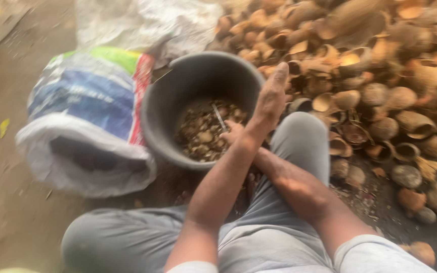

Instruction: The person sits on the ground and uses a knife to peel the husk off coconut halves. They hold the coconut in one hand and scrape the husk away with the knife, dropping the debris into a bucket. The person repeatedly picks up new coconut halves from a nearby sack and continues the peeling process.

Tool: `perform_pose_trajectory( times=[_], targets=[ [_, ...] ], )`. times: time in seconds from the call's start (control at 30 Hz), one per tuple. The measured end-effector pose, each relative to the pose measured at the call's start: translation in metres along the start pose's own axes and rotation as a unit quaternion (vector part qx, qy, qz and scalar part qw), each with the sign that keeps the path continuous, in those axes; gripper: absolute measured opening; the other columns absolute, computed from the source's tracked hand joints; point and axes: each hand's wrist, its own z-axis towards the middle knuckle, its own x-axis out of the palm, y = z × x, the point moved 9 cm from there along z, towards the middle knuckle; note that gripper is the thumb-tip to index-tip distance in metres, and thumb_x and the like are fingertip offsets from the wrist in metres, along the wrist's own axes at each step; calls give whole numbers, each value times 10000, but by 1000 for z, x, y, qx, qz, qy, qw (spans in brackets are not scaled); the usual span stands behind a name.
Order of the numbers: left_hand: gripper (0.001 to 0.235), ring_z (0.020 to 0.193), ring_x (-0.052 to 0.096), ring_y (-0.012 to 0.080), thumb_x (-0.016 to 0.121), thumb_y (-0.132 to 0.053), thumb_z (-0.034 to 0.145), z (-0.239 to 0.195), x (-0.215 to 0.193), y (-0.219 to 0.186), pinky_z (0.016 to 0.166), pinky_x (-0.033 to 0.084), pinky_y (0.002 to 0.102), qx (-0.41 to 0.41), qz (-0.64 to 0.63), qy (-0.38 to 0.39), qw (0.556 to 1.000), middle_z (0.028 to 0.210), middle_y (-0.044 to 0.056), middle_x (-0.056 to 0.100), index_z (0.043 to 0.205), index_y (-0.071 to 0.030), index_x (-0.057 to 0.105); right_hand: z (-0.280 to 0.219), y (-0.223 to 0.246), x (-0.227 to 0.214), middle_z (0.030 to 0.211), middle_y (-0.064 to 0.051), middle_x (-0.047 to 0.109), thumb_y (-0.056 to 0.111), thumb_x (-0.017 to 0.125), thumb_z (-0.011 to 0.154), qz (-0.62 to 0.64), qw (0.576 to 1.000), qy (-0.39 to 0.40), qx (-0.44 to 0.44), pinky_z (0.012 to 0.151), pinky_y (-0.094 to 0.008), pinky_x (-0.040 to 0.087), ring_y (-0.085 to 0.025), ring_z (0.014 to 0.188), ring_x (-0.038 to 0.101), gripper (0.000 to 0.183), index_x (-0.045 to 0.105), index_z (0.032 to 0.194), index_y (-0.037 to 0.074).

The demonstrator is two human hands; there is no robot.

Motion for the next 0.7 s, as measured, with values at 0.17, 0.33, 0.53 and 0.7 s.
perform_pose_trajectory(
  times=[0.17,0.33,0.53,0.7],
  targets=[
    [402,1287,656,297,404,-318,1152,-24,-33,-50,1099,557,395,269,599,47,753,1409,146,656,1351,-94,672,-25,17,-11,959,-137,693,65,638,903,41,998,37,40,594,-312,556,-153,713,633,548,525,1439,28],
    [269,1319,580,339,637,-276,1044,-121,-170,-159,1146,454,486,276,783,20,557,1346,167,676,1202,-132,801,-55,51,-17,954,-131,662,55,585,938,55,994,73,67,573,-293,559,-120,660,601,517,505,1448,21],
    [267,983,675,310,719,-151,1041,-315,-379,-279,815,602,446,144,694,-372,599,1148,221,696,1220,47,699,-64,106,-9,1060,-112,689,6,524,864,257,958,123,-32,595,-271,595,-127,690,652,692,320,1521,76],
    [281,967,680,288,710,-214,1041,-390,-515,-132,814,599,429,56,418,-574,702,1115,199,716,1197,20,708,-74,105,7,921,-165,673,229,606,989,21,989,145,-2,664,-375,521,-206,756,602,325,644,1197,-18]
  ],
)
